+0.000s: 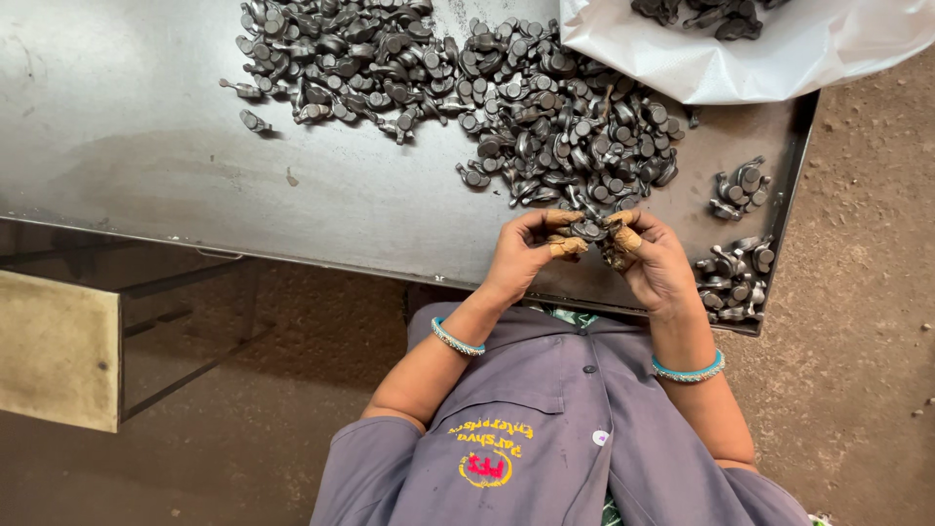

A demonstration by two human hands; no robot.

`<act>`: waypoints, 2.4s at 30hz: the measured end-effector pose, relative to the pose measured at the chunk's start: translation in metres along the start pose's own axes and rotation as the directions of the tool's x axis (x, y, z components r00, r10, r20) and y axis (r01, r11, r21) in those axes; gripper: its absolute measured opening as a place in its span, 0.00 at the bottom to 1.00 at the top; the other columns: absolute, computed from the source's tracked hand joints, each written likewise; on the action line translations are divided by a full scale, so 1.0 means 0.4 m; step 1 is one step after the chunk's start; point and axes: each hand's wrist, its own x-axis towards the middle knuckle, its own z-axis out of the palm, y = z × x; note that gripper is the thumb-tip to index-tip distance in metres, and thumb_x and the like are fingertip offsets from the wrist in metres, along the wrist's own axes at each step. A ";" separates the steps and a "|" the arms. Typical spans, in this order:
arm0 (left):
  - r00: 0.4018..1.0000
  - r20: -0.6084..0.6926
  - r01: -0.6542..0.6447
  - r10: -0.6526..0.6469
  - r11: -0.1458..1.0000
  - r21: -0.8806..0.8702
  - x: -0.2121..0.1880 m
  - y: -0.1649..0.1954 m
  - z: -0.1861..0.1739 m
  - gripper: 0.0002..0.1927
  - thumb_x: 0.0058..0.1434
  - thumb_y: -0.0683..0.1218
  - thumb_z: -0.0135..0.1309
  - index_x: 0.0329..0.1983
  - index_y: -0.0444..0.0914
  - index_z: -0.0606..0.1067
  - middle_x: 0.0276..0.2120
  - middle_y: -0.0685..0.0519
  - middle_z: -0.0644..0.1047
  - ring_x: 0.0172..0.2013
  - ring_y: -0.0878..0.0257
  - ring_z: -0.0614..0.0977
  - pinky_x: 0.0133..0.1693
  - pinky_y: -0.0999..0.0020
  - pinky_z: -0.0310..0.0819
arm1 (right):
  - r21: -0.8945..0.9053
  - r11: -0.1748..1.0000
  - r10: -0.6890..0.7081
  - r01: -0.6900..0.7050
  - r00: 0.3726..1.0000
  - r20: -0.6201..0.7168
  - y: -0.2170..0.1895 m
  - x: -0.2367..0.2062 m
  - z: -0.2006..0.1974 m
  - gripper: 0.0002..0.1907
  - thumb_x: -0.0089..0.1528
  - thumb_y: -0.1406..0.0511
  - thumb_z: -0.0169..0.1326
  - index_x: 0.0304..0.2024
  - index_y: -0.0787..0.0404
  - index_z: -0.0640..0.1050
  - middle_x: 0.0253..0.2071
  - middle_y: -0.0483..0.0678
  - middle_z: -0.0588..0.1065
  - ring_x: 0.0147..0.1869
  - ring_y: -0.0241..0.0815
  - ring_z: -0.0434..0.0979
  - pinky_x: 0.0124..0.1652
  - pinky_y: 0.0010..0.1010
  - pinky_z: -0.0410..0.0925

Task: The person sits at a metal table and sorts small dark metal castings, picking items one at a time from a pile, turning them in their hands, and placing them into a white sack at the edge of the table. They occasionally sweep items across the table and continue handling the parts throughout the episode.

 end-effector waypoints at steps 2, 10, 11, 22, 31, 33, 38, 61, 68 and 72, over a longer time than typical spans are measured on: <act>1.000 -0.011 0.026 -0.026 1.000 -0.012 -0.001 -0.007 -0.003 0.16 0.63 0.35 0.60 0.54 0.30 0.77 0.41 0.50 0.83 0.39 0.65 0.84 0.41 0.69 0.82 | -0.004 1.000 0.003 -0.003 1.000 -0.016 0.008 0.003 -0.002 0.08 0.65 0.68 0.61 0.45 0.64 0.79 0.37 0.44 0.78 0.35 0.31 0.75 0.33 0.20 0.67; 0.998 -0.047 0.046 -0.045 0.999 0.019 -0.001 -0.025 -0.011 0.08 0.64 0.40 0.62 0.43 0.32 0.77 0.31 0.55 0.80 0.27 0.70 0.80 0.30 0.72 0.77 | -0.043 0.999 0.021 -0.020 1.000 0.012 0.022 0.000 0.008 0.10 0.62 0.64 0.62 0.42 0.63 0.77 0.34 0.46 0.79 0.34 0.34 0.79 0.32 0.23 0.71; 0.999 -0.037 0.036 -0.033 0.996 0.086 -0.002 -0.023 -0.013 0.08 0.64 0.41 0.63 0.42 0.32 0.77 0.30 0.55 0.80 0.27 0.70 0.80 0.29 0.73 0.76 | -0.048 0.999 0.016 -0.015 1.000 0.024 0.022 -0.001 0.007 0.10 0.61 0.64 0.61 0.41 0.63 0.77 0.35 0.47 0.79 0.34 0.34 0.80 0.32 0.24 0.73; 0.986 -0.112 -0.064 0.120 0.908 0.414 -0.018 0.019 -0.037 0.08 0.64 0.43 0.61 0.43 0.34 0.80 0.32 0.57 0.82 0.27 0.75 0.77 0.29 0.77 0.74 | -0.136 0.905 -0.406 0.404 0.914 0.013 -0.150 0.035 0.122 0.17 0.57 0.76 0.63 0.44 0.58 0.74 0.43 0.53 0.81 0.46 0.42 0.83 0.43 0.28 0.75; 0.978 -0.138 -0.091 0.154 0.921 0.379 -0.013 0.004 -0.049 0.06 0.67 0.41 0.59 0.45 0.34 0.79 0.33 0.58 0.81 0.31 0.76 0.78 0.31 0.77 0.76 | -0.932 -0.174 -0.454 0.317 0.815 0.362 -0.048 -0.011 0.204 0.24 0.48 0.75 0.67 0.47 0.61 0.78 0.44 0.51 0.77 0.49 0.55 0.72 0.50 0.42 0.68; 0.977 -0.138 -0.089 0.161 0.901 0.424 -0.014 0.007 -0.046 0.07 0.67 0.41 0.58 0.45 0.34 0.79 0.33 0.59 0.81 0.31 0.76 0.78 0.31 0.77 0.76 | -0.937 -0.173 -0.473 0.303 0.809 0.349 -0.020 -0.019 0.187 0.23 0.49 0.75 0.67 0.47 0.61 0.78 0.44 0.51 0.77 0.49 0.55 0.72 0.50 0.42 0.68; 0.961 -0.143 -0.117 0.235 0.819 0.561 -0.017 0.041 -0.013 0.08 0.64 0.42 0.61 0.44 0.33 0.80 0.34 0.55 0.81 0.33 0.71 0.80 0.35 0.73 0.76 | -0.960 -0.066 -0.512 0.271 0.817 0.266 -0.002 -0.033 0.132 0.22 0.51 0.74 0.68 0.46 0.63 0.76 0.42 0.53 0.76 0.47 0.52 0.76 0.47 0.39 0.71; 0.982 -0.119 0.125 -0.148 0.975 -0.186 -0.005 -0.021 -0.016 0.11 0.63 0.37 0.60 0.49 0.29 0.80 0.39 0.48 0.83 0.37 0.63 0.85 0.38 0.67 0.83 | -0.567 0.601 -0.543 0.563 0.808 0.227 0.035 -0.046 0.078 0.32 0.57 0.83 0.61 0.60 0.65 0.65 0.59 0.55 0.73 0.60 0.43 0.77 0.60 0.34 0.74; 0.980 -0.125 0.131 -0.155 0.975 -0.181 -0.004 -0.018 -0.019 0.10 0.64 0.37 0.60 0.48 0.30 0.79 0.37 0.50 0.83 0.35 0.65 0.84 0.36 0.69 0.81 | -0.461 0.719 -0.498 0.520 0.848 0.179 0.038 -0.038 0.071 0.27 0.60 0.83 0.58 0.59 0.66 0.66 0.56 0.55 0.75 0.59 0.44 0.79 0.58 0.37 0.75; 0.980 -0.119 0.135 -0.158 0.973 -0.185 -0.004 -0.019 -0.020 0.09 0.65 0.37 0.60 0.47 0.30 0.79 0.36 0.49 0.82 0.34 0.65 0.83 0.36 0.69 0.81 | -0.414 0.782 -0.451 0.466 0.881 0.141 0.033 -0.037 0.065 0.24 0.60 0.83 0.58 0.57 0.67 0.69 0.54 0.55 0.76 0.59 0.44 0.79 0.57 0.37 0.76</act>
